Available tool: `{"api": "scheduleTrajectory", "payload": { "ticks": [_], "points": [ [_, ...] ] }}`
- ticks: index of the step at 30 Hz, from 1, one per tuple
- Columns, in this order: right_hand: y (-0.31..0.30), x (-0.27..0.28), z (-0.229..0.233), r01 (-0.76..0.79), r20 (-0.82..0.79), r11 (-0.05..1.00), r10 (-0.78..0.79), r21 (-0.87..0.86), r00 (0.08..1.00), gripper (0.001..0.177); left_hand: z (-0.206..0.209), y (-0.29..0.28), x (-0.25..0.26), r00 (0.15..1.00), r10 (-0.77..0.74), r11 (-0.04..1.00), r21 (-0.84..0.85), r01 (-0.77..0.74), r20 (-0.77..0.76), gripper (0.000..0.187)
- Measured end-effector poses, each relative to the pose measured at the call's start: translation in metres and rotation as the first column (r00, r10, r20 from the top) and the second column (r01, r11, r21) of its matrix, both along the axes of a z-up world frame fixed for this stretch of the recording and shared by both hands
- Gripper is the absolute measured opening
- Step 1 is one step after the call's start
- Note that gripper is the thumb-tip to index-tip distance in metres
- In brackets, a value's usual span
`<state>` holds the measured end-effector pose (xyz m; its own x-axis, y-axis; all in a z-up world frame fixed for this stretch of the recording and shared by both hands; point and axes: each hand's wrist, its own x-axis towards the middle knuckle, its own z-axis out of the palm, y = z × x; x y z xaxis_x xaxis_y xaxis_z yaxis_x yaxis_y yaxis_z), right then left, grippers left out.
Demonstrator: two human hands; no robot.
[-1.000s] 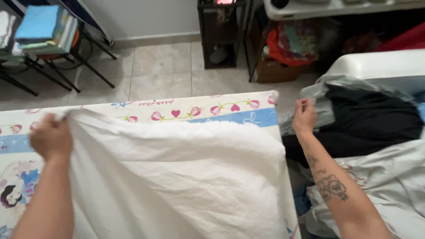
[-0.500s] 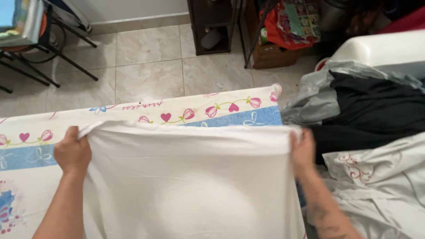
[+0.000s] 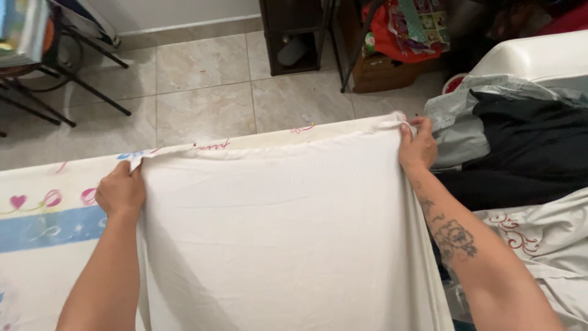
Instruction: The person unfolds a white sheet on a table, smooths it, then folds it into a compact rectangle and places it on a stack of folded linens. The person then picks up another white sheet from a nearby sofa to begin the next fold.
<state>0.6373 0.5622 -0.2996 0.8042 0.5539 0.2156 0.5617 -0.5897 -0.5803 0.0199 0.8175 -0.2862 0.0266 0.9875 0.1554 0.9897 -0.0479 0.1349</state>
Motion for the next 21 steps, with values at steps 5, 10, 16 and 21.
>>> {"api": "scheduleTrajectory", "payload": {
  "ticks": [5, 10, 16, 21],
  "points": [
    [0.010, 0.020, -0.027, -0.107, 0.104, 0.993, 0.101, 0.058, 0.989, 0.029, -0.026, 0.003, -0.007, 0.997, -0.023, 1.000, 0.002, 0.024, -0.069, 0.031],
    [0.021, 0.036, -0.027, -0.262, 0.222, 0.952, 0.224, 0.160, 0.949, 0.008, -0.023, 0.016, -0.009, 0.998, -0.032, 0.995, 0.097, 0.036, -0.052, 0.031],
    [0.041, 0.036, -0.013, -0.185, 0.121, 0.980, 0.193, -0.073, 0.974, 0.009, -0.015, 0.047, 0.010, 0.992, -0.063, 0.998, 0.000, 0.063, -0.106, 0.025],
    [0.048, 0.029, -0.007, -0.196, 0.066, 0.974, 0.204, -0.115, 0.977, 0.011, -0.038, 0.046, 0.014, 0.999, -0.032, 0.998, 0.051, 0.033, -0.029, 0.032]
  ]
}}
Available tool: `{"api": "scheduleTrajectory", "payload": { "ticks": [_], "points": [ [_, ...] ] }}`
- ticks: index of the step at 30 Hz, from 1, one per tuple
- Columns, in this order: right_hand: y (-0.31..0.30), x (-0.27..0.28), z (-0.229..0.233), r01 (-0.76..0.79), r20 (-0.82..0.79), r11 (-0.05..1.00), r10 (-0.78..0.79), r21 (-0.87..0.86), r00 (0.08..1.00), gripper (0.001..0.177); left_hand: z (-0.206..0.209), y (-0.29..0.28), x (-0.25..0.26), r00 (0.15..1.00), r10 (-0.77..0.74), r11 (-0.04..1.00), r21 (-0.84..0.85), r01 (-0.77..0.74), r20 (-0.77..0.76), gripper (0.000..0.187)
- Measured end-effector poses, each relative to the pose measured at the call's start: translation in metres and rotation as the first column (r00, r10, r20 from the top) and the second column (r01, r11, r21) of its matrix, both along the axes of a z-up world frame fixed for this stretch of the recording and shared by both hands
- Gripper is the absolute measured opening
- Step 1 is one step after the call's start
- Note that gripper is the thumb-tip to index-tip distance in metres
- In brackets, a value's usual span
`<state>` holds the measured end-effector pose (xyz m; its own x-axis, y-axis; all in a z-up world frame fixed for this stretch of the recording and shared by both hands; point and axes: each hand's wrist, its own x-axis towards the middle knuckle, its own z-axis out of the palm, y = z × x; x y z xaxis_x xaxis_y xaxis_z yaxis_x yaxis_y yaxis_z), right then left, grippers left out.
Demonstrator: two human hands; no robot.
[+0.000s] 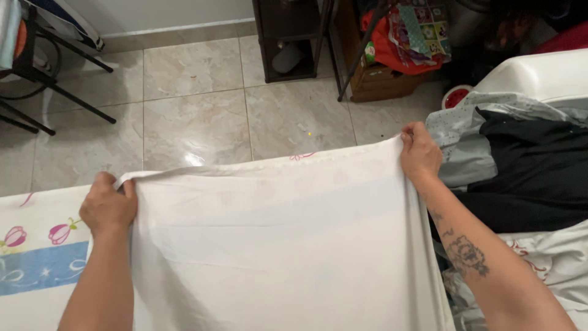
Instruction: The person unfolds a white sheet on a table, smooths it, then folds it into a compact rectangle and places it on a stack of folded linens. The person then picks up another white sheet from a nearby sofa to begin the next fold.
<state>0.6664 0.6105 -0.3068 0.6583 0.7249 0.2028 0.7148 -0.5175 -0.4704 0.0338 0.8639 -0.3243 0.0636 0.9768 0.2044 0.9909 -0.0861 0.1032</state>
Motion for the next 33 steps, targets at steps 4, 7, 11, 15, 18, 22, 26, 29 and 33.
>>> {"api": "scheduleTrajectory", "payload": {
  "ticks": [4, 7, 11, 15, 18, 22, 26, 29, 33],
  "points": [
    [-0.004, 0.002, -0.008, 0.022, -0.035, 0.999, -0.021, 0.038, 0.999, 0.016, 0.011, -0.010, 0.000, 0.998, -0.059, 0.998, -0.015, 0.059, 0.032, 0.043],
    [0.000, 0.008, -0.011, 0.054, -0.086, 0.997, -0.049, 0.057, 0.995, 0.019, 0.039, -0.031, 0.040, 0.971, -0.231, 0.967, 0.124, 0.222, 0.063, 0.060],
    [-0.001, 0.005, -0.016, 0.082, -0.057, 0.995, -0.078, 0.064, 0.995, 0.023, 0.022, -0.133, 0.161, 0.780, -0.625, 0.769, -0.148, 0.622, 0.028, 0.084],
    [-0.003, 0.006, -0.006, 0.140, 0.000, 0.990, -0.140, 0.005, 0.990, 0.030, 0.033, -0.179, 0.212, 0.720, -0.668, 0.719, -0.090, 0.690, 0.186, 0.074],
    [-0.011, -0.008, 0.001, 0.107, 0.130, 0.994, -0.109, 0.027, 0.985, 0.033, 0.053, -0.172, 0.209, 0.717, -0.668, 0.708, -0.125, 0.695, 0.199, 0.075],
    [-0.078, -0.034, 0.020, 0.044, 0.137, 0.985, -0.068, 0.169, 0.988, 0.033, 0.057, -0.170, 0.215, 0.709, -0.685, 0.691, -0.157, 0.705, 0.170, 0.077],
    [-0.242, -0.108, 0.044, 0.074, -0.091, 0.987, -0.061, 0.144, 0.994, 0.027, 0.049, -0.163, 0.215, 0.706, -0.704, 0.674, -0.240, 0.699, 0.081, 0.080],
    [-0.395, -0.203, 0.068, 0.182, -0.062, 0.982, -0.184, -0.041, 0.981, 0.026, 0.046, -0.163, 0.212, 0.715, -0.684, 0.665, -0.276, 0.694, 0.149, 0.076],
    [-0.516, -0.319, 0.082, 0.421, -0.145, 0.833, -0.496, -0.359, 0.856, 0.029, 0.043, -0.203, 0.214, 0.743, -0.643, 0.709, -0.223, 0.669, 0.186, 0.076]
  ]
}}
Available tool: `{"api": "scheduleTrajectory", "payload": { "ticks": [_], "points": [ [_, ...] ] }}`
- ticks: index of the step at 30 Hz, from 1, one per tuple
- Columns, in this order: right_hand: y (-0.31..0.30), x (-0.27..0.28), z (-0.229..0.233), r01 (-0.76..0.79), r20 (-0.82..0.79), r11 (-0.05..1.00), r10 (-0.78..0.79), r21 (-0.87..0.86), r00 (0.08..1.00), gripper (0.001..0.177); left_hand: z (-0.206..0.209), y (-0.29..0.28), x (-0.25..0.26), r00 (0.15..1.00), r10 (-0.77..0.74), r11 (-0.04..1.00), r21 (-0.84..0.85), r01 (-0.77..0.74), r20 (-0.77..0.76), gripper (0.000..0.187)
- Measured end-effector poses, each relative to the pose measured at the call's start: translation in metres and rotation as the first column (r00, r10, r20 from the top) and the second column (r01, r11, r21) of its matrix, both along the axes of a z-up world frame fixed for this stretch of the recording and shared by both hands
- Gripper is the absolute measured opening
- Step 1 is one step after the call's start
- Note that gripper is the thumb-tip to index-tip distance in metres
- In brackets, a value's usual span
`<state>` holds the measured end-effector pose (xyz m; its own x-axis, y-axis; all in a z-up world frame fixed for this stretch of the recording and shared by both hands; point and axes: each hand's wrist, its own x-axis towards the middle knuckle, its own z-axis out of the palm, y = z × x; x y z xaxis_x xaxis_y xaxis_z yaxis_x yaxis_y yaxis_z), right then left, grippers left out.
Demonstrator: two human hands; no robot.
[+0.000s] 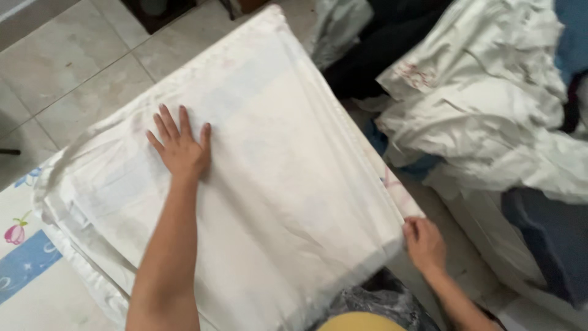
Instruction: The person unfolds a white sheet on a table, smooths it, then folds it into a compact rectangle and places it on a stack of folded linens. The person then picks up another white sheet from a nearby sofa to begin the next fold.
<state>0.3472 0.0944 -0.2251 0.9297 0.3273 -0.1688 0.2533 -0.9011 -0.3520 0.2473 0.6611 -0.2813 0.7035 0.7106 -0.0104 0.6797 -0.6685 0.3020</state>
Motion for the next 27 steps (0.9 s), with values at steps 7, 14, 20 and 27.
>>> {"api": "scheduleTrajectory", "payload": {
  "ticks": [7, 14, 20, 27],
  "points": [
    [-0.039, -0.025, -0.048, -0.137, 0.215, 0.985, 0.112, 0.109, 0.970, 0.030, 0.012, -0.246, -0.060, 0.991, -0.136, 0.988, -0.080, 0.135, -0.004, 0.077],
    [-0.079, 0.039, -0.091, 0.188, -0.297, 0.919, -0.082, 0.347, 0.951, 0.032, 0.027, -0.347, -0.086, 0.996, -0.013, 0.982, -0.187, -0.004, -0.090, 0.074],
    [-0.115, 0.103, -0.124, 0.028, -0.463, 0.946, 0.131, 0.322, 0.876, 0.031, 0.014, -0.356, -0.084, 0.996, 0.059, 0.989, -0.134, -0.068, -0.067, 0.072],
    [-0.106, 0.113, -0.091, -0.248, -0.491, 0.854, 0.474, 0.457, 0.731, 0.051, 0.033, -0.478, -0.142, 0.862, 0.480, 0.875, -0.015, -0.484, 0.165, 0.060]
  ]
}}
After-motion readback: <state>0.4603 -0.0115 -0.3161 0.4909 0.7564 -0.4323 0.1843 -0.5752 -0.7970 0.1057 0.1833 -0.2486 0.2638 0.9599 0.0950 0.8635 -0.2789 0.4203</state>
